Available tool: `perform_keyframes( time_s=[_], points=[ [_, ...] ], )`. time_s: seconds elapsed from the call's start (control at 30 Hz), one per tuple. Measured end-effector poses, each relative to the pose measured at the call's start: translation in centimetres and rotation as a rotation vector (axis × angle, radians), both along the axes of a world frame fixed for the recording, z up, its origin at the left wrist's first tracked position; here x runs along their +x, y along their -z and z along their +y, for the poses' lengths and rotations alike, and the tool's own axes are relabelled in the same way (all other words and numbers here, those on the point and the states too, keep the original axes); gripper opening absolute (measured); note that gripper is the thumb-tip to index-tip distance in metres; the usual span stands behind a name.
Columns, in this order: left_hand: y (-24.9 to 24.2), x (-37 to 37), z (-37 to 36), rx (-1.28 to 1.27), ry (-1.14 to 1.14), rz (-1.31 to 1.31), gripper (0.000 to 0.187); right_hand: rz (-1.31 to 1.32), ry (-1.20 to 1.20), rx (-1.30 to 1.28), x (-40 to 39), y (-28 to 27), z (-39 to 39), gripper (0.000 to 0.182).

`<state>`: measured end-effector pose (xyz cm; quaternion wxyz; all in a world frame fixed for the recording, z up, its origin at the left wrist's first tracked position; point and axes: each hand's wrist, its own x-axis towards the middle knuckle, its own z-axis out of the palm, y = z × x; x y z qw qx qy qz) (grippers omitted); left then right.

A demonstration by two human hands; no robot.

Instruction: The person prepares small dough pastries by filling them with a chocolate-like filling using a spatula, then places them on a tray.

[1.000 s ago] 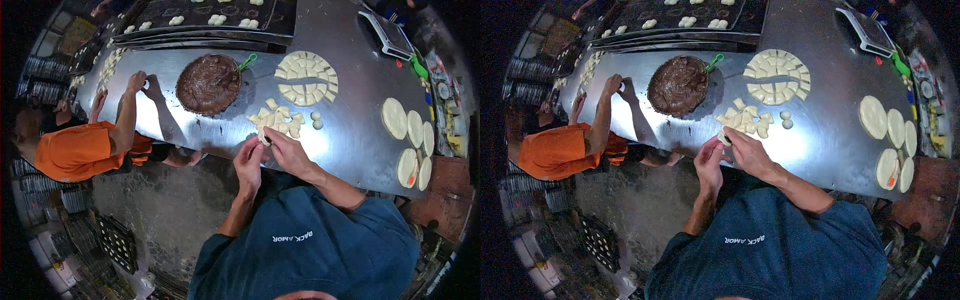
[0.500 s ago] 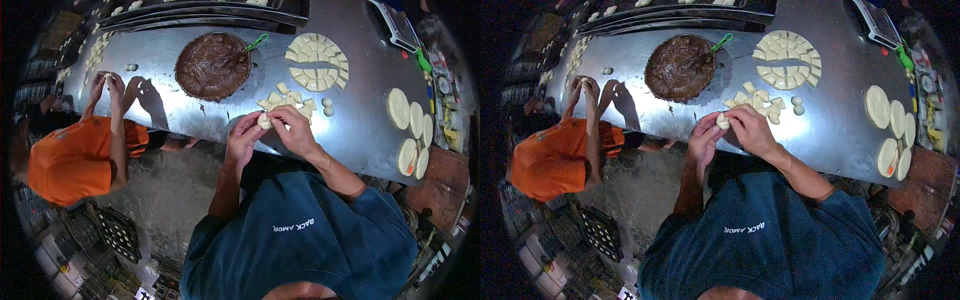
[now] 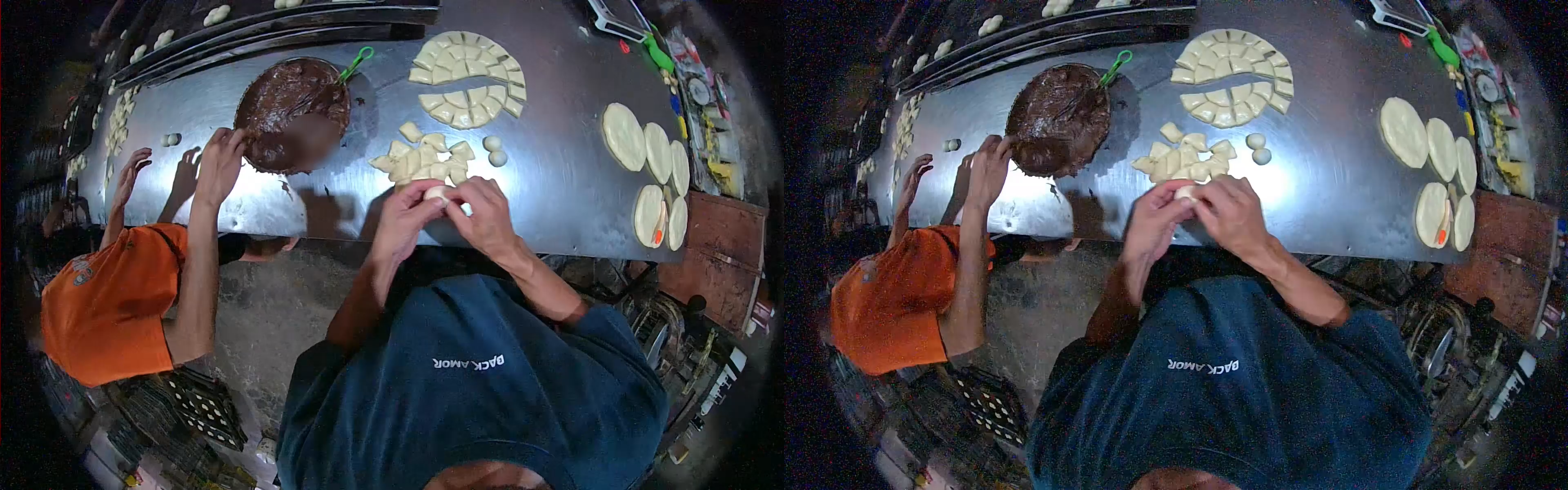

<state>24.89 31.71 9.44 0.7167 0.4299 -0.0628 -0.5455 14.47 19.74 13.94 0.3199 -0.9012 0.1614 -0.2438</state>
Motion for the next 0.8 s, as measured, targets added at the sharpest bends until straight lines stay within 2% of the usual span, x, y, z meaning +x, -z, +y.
perform_keyframes(
  time_s=[0.1,0.17,0.2,0.23,0.27,0.3,0.33,0.37,0.43,0.47,0.5,0.53,0.57,0.63,0.67,0.7,0.77,0.8],
  points=[
    [3.2,-5.4,-3.1,-0.049,0.187,-0.129,0.048,0.112,0.163,-0.057,-6.6,4.5,-3.3,0.014],
    [2.7,-8.2,-3.6,0.185,0.245,-0.440,0.057,0.129,0.328,-0.217,-10.1,7.2,-6.2,0.015],
    [3.1,-8.5,-3.1,0.219,0.230,-0.633,0.058,0.163,0.343,-0.293,-12.1,9.0,-7.5,0.013],
    [3.8,-7.9,-2.4,0.381,0.264,-0.860,0.053,0.177,0.380,-0.301,-13.8,10.0,-7.6,0.013],
    [6.5,-7.1,-1.2,0.373,0.055,-1.272,0.045,0.273,0.305,-0.341,-15.2,10.6,-7.5,0.013],
    [8.3,-6.6,-0.3,0.140,-0.353,-0.417,0.038,0.371,0.232,-0.374,-16.4,10.8,-7.2,0.015],
    [5.9,-4.4,0.7,0.270,-0.267,-0.912,0.030,0.288,0.239,-0.484,-17.1,9.5,-5.8,0.025],
    [6.6,-2.6,1.2,0.466,-0.388,-1.657,0.024,0.290,0.262,-0.413,-17.7,9.2,-5.3,0.027],
    [6.5,0.1,2.2,0.802,-0.235,-1.848,0.021,0.425,0.269,-0.155,-17.8,8.4,-6.1,0.017],
    [6.2,-0.1,1.7,0.804,-0.229,-1.853,0.021,0.344,0.345,-0.107,-16.4,7.4,-6.5,0.013],
    [5.9,0.1,0.8,0.943,-0.157,-1.758,0.021,0.258,0.414,-0.057,-14.3,6.8,-7.0,0.010],
    [5.7,0.2,0.2,1.083,-0.091,-1.654,0.022,0.089,0.393,0.006,-12.6,7.0,-7.2,0.008],
    [6.7,0.3,0.0,1.104,-0.097,-1.661,0.022,0.038,0.300,-0.012,-11.8,7.9,-7.4,0.007],
    [8.9,1.0,-0.5,0.857,-0.154,-1.280,0.021,0.173,0.082,-0.083,-14.3,11.6,-7.8,0.007],
    [7.0,0.7,-1.2,0.861,-0.138,-1.248,0.022,0.094,-0.027,-0.193,-16.4,12.2,-9.0,0.007],
    [5.3,0.1,-2.1,0.865,-0.130,-1.207,0.022,0.039,-0.004,-0.213,-17.6,13.1,-10.5,0.006],
    [5.8,-0.1,-1.7,0.816,-0.196,-1.214,0.023,0.211,0.216,-0.264,-15.9,12.5,-12.8,0.005],
    [6.1,0.0,-1.3,0.739,-0.237,-1.216,0.024,0.094,0.283,-0.227,-13.4,12.4,-13.2,0.005]
  ],
)
